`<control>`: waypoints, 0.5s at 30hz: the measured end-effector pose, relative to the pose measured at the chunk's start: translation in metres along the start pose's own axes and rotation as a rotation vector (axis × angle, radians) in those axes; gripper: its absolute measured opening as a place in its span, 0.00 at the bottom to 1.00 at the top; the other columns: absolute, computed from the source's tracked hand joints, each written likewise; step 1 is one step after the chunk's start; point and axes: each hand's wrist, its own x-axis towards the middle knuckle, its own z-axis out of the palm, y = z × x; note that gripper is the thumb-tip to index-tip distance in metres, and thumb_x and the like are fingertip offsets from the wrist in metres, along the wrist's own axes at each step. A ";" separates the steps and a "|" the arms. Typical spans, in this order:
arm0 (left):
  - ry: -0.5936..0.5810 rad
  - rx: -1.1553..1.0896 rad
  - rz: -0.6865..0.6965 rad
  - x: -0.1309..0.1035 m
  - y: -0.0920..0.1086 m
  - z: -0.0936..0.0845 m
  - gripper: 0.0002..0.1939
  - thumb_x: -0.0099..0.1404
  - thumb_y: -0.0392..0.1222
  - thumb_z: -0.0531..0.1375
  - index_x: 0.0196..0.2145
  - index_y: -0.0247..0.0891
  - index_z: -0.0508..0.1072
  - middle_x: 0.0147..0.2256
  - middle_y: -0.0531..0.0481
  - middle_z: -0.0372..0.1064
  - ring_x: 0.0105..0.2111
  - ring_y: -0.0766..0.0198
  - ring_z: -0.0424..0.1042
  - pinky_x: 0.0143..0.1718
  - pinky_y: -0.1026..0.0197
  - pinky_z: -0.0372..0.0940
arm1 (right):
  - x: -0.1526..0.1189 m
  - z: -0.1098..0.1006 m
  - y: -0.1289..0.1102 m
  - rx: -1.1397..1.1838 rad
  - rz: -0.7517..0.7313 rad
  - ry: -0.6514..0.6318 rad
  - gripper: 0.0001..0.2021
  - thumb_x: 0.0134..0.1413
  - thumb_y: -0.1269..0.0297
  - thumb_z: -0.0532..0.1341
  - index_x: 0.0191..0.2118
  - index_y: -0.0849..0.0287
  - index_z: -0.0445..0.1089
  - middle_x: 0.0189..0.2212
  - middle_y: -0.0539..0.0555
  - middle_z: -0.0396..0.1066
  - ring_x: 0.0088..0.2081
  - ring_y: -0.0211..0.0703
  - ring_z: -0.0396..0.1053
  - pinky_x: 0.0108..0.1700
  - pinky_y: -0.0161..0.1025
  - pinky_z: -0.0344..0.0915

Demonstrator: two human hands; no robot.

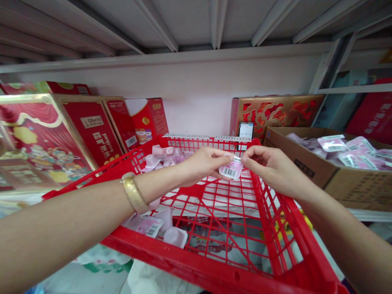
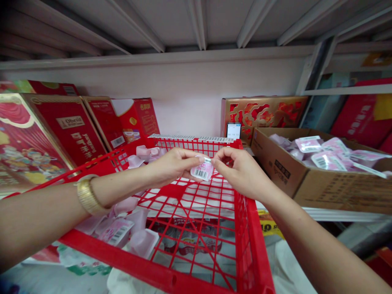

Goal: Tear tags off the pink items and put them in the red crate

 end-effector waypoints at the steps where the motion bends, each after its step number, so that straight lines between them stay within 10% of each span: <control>1: -0.001 -0.003 -0.007 0.000 0.001 0.000 0.08 0.60 0.40 0.63 0.35 0.34 0.79 0.33 0.47 0.76 0.34 0.66 0.73 0.40 0.57 0.70 | 0.000 0.000 0.000 0.002 0.001 0.001 0.12 0.55 0.57 0.58 0.27 0.59 0.69 0.25 0.51 0.70 0.28 0.38 0.65 0.32 0.35 0.62; 15: -0.025 -0.042 -0.015 0.001 0.003 -0.001 0.08 0.60 0.39 0.62 0.36 0.35 0.79 0.33 0.46 0.75 0.34 0.66 0.73 0.42 0.56 0.70 | 0.003 0.000 0.002 0.132 0.047 -0.030 0.13 0.56 0.55 0.58 0.28 0.59 0.66 0.24 0.49 0.65 0.26 0.36 0.61 0.29 0.34 0.60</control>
